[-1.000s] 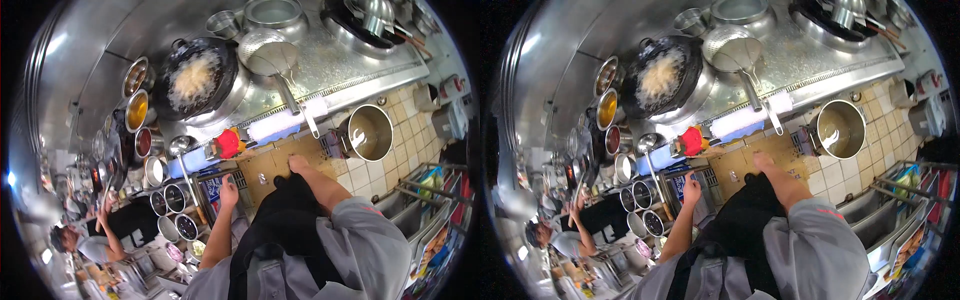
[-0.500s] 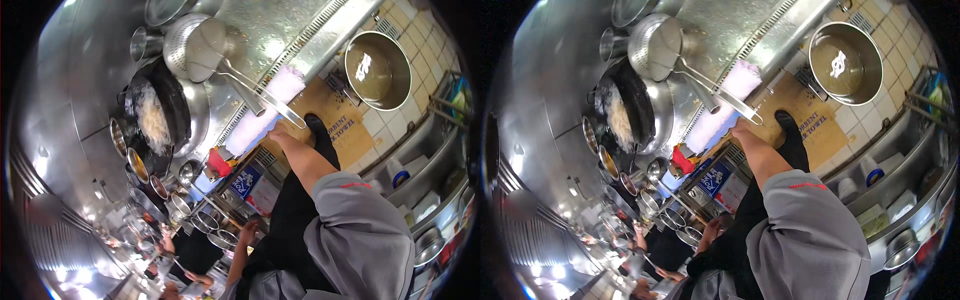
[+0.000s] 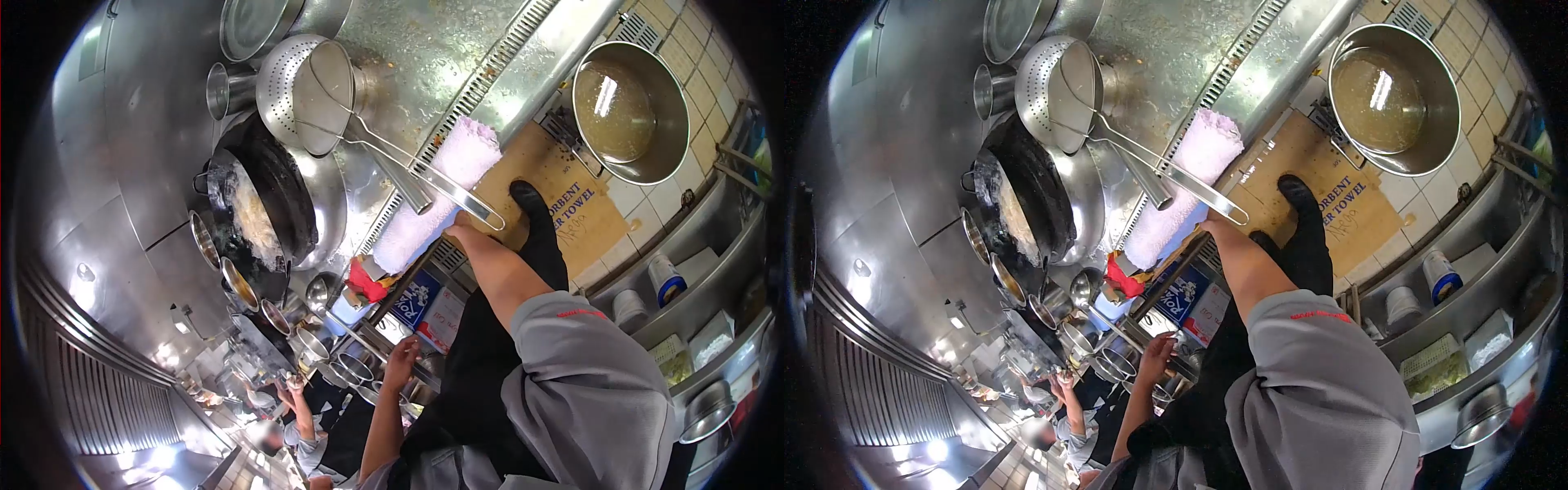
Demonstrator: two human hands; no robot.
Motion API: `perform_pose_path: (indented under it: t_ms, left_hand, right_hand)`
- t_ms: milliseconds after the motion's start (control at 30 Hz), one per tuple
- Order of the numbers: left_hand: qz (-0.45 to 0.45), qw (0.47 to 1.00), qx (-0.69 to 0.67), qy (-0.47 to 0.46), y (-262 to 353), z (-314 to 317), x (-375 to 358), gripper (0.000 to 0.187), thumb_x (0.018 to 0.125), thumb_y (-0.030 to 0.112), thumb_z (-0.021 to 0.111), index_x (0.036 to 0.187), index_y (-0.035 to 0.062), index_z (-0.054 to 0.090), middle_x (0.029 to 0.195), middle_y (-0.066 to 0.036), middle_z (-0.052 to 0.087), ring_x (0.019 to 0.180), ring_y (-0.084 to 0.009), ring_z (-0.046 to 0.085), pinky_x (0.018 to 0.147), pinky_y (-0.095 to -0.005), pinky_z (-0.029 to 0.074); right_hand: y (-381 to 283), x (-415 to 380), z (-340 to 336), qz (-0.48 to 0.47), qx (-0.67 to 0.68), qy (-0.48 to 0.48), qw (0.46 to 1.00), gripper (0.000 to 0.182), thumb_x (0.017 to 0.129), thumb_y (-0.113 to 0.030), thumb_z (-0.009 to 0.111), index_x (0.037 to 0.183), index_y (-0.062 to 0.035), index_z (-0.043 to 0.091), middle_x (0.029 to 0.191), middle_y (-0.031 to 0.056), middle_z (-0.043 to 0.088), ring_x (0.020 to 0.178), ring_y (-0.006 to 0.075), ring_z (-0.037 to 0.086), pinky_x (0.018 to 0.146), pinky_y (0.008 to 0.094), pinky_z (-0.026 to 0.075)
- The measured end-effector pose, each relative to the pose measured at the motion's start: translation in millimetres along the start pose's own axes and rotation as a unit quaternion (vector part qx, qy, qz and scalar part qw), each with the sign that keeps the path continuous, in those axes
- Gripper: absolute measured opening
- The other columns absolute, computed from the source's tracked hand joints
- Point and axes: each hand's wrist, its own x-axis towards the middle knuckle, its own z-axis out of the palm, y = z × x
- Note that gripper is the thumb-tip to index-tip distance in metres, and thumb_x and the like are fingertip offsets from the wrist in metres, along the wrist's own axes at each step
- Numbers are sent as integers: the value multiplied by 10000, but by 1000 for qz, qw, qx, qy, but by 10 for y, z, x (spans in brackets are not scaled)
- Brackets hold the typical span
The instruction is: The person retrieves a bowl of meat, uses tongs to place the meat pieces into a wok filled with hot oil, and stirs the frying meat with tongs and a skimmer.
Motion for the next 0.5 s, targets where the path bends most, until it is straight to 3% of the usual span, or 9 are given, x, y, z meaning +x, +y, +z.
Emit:
perform_pose_path:
  t_ms: [100, 500]
  left_hand:
    - [-2, 998, 43, -36, -99, 13, -22, 365, 887, 292, 522, 1176, 69, 497, 935, -34, 594, 762, -124, 562, 665, -257, 431]
    - [-7, 997, 69, -19, -74, -91, 58, 351, 882, 278, 524, 1156, 59, 509, 923, -61, 598, 741, -144, 587, 653, -267, 462]
  right_hand:
    - [-28, 9, -21, 16, 12, -10, 1000, 386, 788, -339, 549, 993, -12, 556, 905, 171, 616, 901, 281, 600, 781, 347, 481]
    - [-54, -22, -25, 43, 33, -31, 998, 371, 792, -335, 545, 979, -15, 558, 886, 160, 618, 875, 266, 604, 763, 344, 484]
